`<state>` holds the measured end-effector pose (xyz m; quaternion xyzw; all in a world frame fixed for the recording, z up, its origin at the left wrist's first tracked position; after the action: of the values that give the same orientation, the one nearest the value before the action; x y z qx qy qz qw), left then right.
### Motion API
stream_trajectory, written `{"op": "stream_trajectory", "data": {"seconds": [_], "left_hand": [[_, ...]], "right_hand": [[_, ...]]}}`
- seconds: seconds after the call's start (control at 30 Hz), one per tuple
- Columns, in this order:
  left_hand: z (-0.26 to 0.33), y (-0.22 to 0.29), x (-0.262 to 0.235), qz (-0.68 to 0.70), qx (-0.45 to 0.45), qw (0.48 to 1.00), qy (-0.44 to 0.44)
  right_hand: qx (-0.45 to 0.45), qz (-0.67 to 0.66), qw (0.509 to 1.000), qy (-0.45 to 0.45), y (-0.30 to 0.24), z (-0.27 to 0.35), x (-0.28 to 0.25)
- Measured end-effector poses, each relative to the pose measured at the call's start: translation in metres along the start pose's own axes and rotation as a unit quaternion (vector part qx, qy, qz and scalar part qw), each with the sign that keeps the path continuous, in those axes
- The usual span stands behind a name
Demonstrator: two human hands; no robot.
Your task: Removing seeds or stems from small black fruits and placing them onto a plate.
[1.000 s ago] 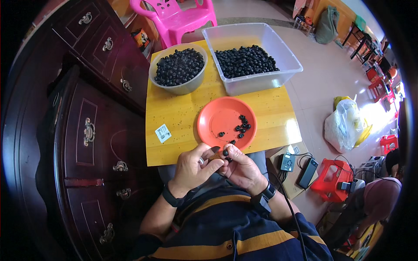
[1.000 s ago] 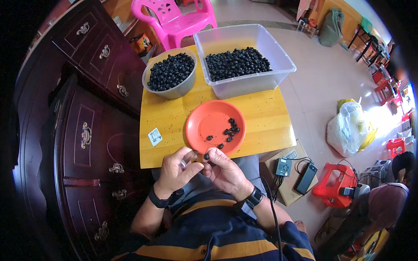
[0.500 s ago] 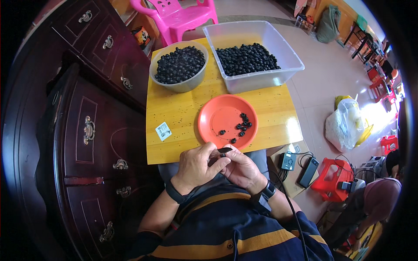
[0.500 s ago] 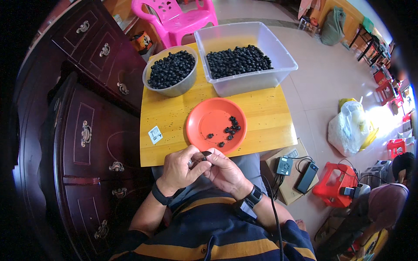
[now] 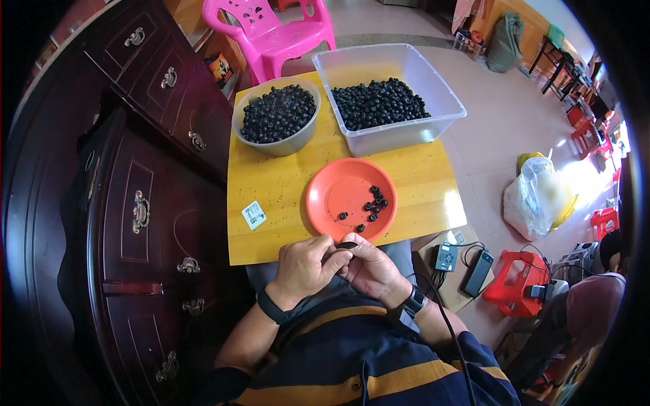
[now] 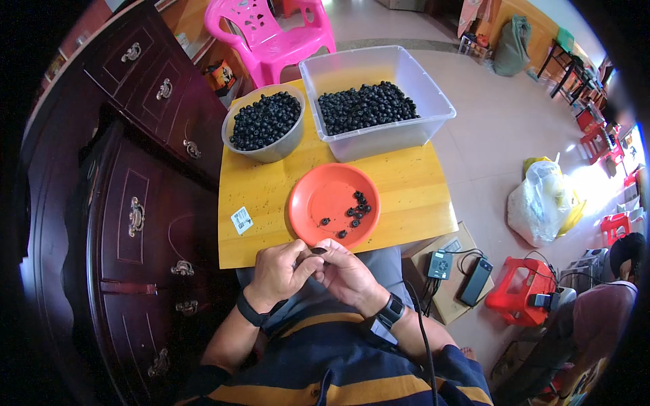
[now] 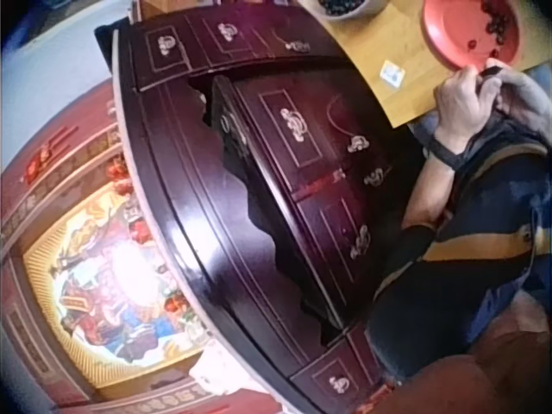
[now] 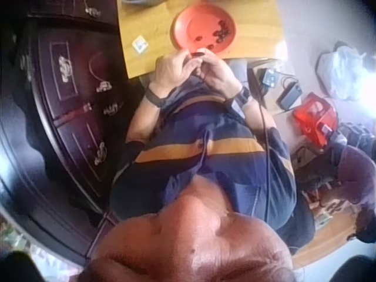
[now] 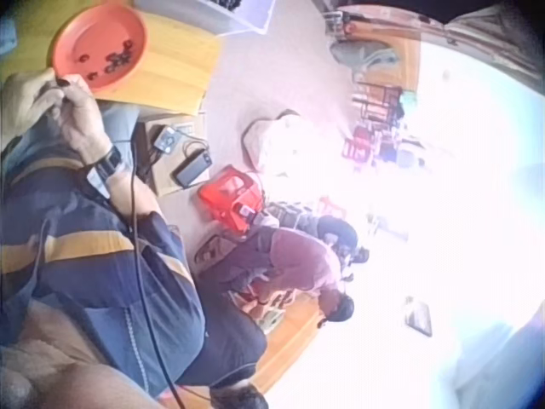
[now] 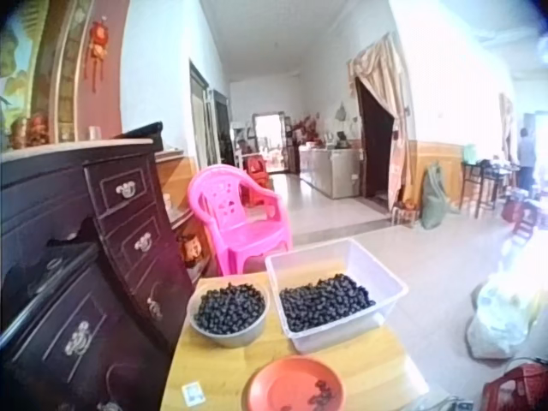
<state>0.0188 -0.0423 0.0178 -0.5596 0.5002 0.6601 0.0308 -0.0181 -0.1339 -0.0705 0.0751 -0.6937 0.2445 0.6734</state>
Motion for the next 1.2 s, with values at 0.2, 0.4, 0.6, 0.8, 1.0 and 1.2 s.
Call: {"op": "stream_trajectory", "data": {"seconds": [0.2, 0.4, 0.6, 0.8, 1.0, 1.2], "left_hand": [[0.003, 0.006, -0.008, 0.076, 0.007, 0.996, 0.045], [-0.006, -0.005, -0.022, 0.048, -0.015, 0.998, -0.036], [-0.042, -0.039, -0.120, 0.027, -0.038, 0.983, 0.177], [-0.034, -0.020, -0.111, 0.028, -0.053, 0.989, 0.136], [-0.010, 0.012, -0.013, 0.024, -0.046, 0.997, -0.058], [-0.004, 0.005, 0.018, -0.054, -0.034, 0.997, -0.037]], "right_hand": [[-0.008, 0.012, 1.000, -0.006, 0.001, 0.000, -0.001], [0.020, -0.018, 0.999, 0.028, 0.011, 0.004, -0.013], [0.040, -0.032, 0.998, 0.030, 0.008, 0.004, -0.004], [0.020, -0.034, 0.999, 0.032, -0.006, 0.002, 0.001], [0.007, -0.057, 0.998, -0.017, -0.005, -0.005, 0.001], [0.013, -0.010, 0.999, 0.044, -0.004, -0.006, -0.005]]}}
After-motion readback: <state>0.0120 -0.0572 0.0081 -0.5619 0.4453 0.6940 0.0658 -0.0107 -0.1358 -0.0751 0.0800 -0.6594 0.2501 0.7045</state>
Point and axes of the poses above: each hand's wrist, its own z-axis away from the middle knuckle, its own x-axis out of the palm, y = z × x, the point moved 8 cm from there along -z, towards the middle knuckle, and after that the axes turned 13 degrees about -y, right-handed, at the moved point
